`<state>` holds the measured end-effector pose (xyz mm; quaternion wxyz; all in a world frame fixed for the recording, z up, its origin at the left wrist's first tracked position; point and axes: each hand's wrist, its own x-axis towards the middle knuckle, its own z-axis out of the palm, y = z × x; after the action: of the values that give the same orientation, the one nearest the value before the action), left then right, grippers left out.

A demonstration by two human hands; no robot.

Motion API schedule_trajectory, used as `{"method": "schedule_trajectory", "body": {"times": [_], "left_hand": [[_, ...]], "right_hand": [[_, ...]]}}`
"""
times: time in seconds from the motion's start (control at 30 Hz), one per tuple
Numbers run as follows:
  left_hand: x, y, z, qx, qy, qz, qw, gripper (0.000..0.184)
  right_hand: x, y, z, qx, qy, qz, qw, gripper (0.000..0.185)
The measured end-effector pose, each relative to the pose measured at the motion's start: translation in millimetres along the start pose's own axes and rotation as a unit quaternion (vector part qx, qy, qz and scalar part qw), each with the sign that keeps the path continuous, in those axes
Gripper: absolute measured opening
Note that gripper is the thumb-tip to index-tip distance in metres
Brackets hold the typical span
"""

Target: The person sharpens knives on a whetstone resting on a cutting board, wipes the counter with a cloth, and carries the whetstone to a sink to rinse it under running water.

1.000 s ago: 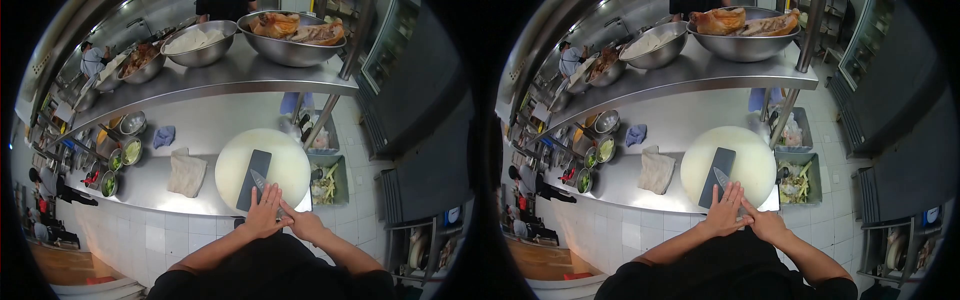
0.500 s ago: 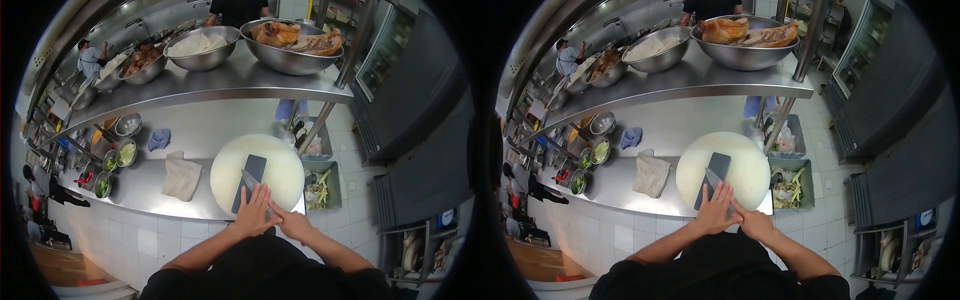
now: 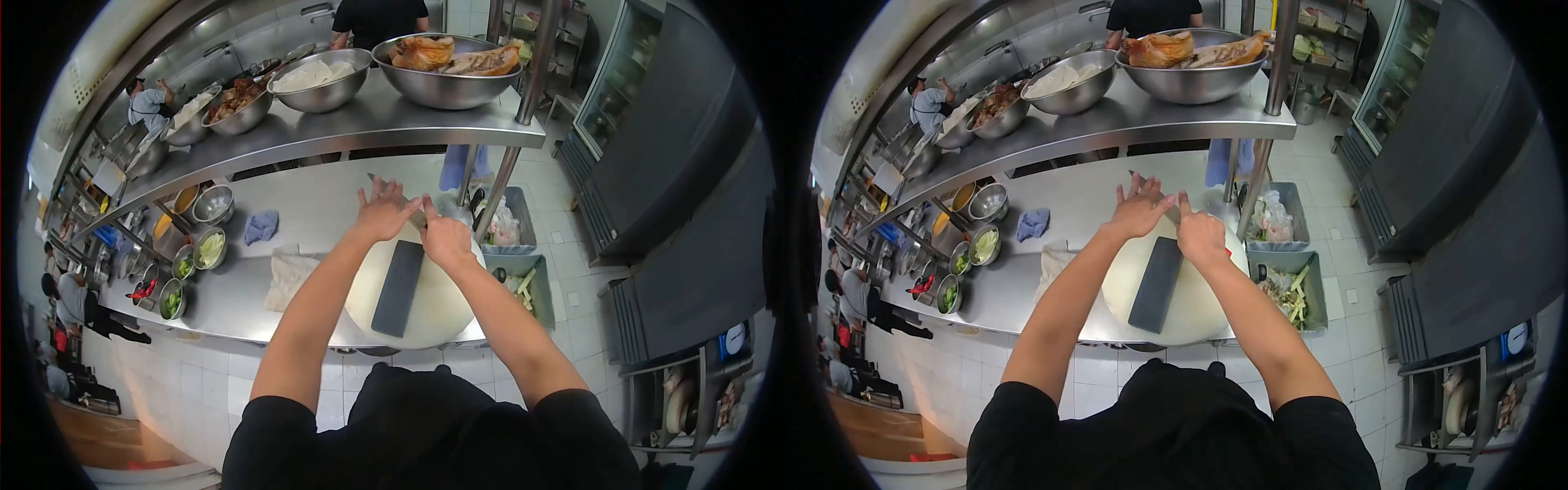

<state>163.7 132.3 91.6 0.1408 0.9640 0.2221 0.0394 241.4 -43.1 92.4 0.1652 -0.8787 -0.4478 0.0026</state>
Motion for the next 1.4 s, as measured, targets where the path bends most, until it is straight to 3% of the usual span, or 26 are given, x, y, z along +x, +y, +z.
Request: {"method": "schedule_trajectory", "body": {"times": [0.2, 0.3, 0.4, 0.5, 0.63, 0.7, 0.73, 0.8, 0.87, 0.93, 1.03, 1.13, 1.2, 1.27, 1.4], "left_hand": [[-86, -2, 47, 0.026, -0.007, 0.019, 0.999, 0.101], [-120, -4, 78, 0.04, -0.02, 0.026, 0.999, 0.101], [-130, 3, 81, 0.074, 0.002, 0.053, 0.996, 0.1], [-148, 4, 88, 0.034, 0.0, 0.146, 0.989, 0.1], [-226, 25, 75, 0.002, -0.058, 0.231, 0.971, 0.103], [-241, 28, 68, -0.045, -0.075, 0.255, 0.963, 0.106], [-232, 23, 71, -0.05, -0.079, 0.259, 0.961, 0.106], [-186, 13, 78, 0.034, -0.058, 0.243, 0.968, 0.11], [-125, -3, 83, 0.002, -0.025, 0.208, 0.978, 0.107], [-82, -2, 59, 0.056, -0.085, 0.161, 0.982, 0.106], [-105, -5, 60, 0.055, -0.067, 0.191, 0.978, 0.106], [-201, -1, 73, 0.003, -0.041, 0.251, 0.967, 0.109], [-243, 7, 69, -0.043, -0.047, 0.271, 0.96, 0.112], [-231, 6, 73, -0.014, -0.02, 0.269, 0.963, 0.109], [-114, -11, 89, -0.03, 0.005, 0.213, 0.977, 0.1]], "right_hand": [[-67, 24, 52, -0.115, 0.08, -0.018, 0.99, 0.072], [-100, 27, 61, -0.076, -0.134, -0.023, 0.988, 0.079], [-122, 20, 56, -0.02, -0.161, -0.028, 0.986, 0.084], [-171, 17, 46, 0.009, -0.141, -0.006, 0.99, 0.088], [-265, -3, 3, -0.009, -0.222, 0.031, 0.974, 0.092], [-263, -19, -9, -0.039, -0.254, 0.065, 0.964, 0.092], [-262, -27, -10, -0.065, -0.284, 0.092, 0.952, 0.091], [-223, -25, 14, -0.065, -0.232, 0.101, 0.965, 0.09], [-167, -20, 39, -0.054, -0.16, 0.084, 0.982, 0.088], [-128, -18, 64, -0.061, -0.124, 0.091, 0.986, 0.087], [-154, -26, 56, -0.047, -0.113, 0.07, 0.99, 0.087], [-244, -57, 25, -0.059, -0.221, 0.11, 0.967, 0.088], [-257, -60, 15, -0.066, -0.247, 0.115, 0.96, 0.089], [-265, -66, 14, -0.092, -0.227, 0.115, 0.963, 0.091], [-161, -34, 45, -0.047, -0.164, 0.117, 0.978, 0.088]]}}
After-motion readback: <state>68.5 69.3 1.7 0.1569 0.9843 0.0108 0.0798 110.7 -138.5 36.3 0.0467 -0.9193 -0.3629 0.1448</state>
